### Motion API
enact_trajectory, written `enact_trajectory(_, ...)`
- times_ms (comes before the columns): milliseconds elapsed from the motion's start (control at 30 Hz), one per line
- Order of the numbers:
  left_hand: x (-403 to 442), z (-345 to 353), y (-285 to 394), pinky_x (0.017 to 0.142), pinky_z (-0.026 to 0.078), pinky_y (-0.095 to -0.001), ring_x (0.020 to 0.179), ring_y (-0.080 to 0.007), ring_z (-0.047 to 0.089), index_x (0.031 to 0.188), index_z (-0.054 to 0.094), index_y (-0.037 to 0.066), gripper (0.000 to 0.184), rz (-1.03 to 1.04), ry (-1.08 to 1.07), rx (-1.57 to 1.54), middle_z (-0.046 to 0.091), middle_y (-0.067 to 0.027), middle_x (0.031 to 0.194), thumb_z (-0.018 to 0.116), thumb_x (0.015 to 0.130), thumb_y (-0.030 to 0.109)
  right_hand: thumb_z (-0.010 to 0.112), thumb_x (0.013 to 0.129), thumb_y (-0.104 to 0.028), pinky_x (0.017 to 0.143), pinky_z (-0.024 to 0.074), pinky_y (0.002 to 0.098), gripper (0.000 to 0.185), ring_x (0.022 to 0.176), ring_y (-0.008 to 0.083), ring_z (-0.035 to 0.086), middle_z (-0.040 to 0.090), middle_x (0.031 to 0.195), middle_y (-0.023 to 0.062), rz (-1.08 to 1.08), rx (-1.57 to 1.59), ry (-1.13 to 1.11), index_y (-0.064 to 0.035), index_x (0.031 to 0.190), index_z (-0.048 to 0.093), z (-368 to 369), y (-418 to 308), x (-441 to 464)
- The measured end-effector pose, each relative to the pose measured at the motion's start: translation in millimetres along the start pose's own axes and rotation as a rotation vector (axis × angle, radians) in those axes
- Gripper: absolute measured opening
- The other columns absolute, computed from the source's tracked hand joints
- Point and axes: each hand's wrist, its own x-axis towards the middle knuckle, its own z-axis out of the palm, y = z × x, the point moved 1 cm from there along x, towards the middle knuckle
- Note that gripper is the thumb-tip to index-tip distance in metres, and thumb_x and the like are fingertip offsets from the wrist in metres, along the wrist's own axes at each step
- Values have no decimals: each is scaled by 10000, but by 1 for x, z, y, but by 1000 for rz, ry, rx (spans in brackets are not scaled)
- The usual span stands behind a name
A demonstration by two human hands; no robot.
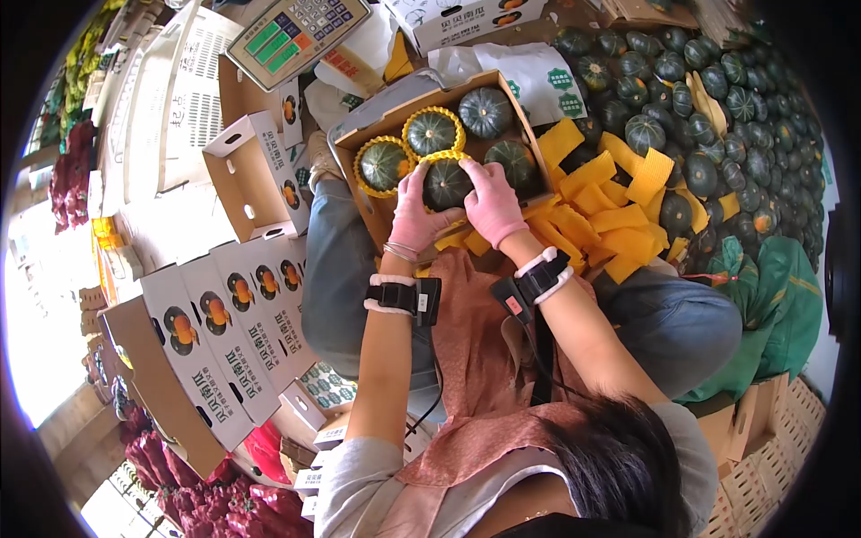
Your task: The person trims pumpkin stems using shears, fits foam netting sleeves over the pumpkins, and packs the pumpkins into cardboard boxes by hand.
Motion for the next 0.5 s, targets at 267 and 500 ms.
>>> enact_trajectory(267,-2,-2,-1,1012,371,-399,1193,-338,417,1392,249,49,1160,49,-75,15,408,-179,1262,900,474,325,517,758,-74,845,466,452,450,932,419,556,547,1003,238,-13,53,-25,-111,1206,498,5,15,10)
enact_trajectory(500,4,-94,7,919,458,-354,1028,-285,596,1363,243,69,1068,-64,-511,250,596,-161,1130,863,510,237,500,814,-177,807,469,463,414,889,461,582,598,935,315,236,305,-248,-38,1193,406,7,-22,-10)
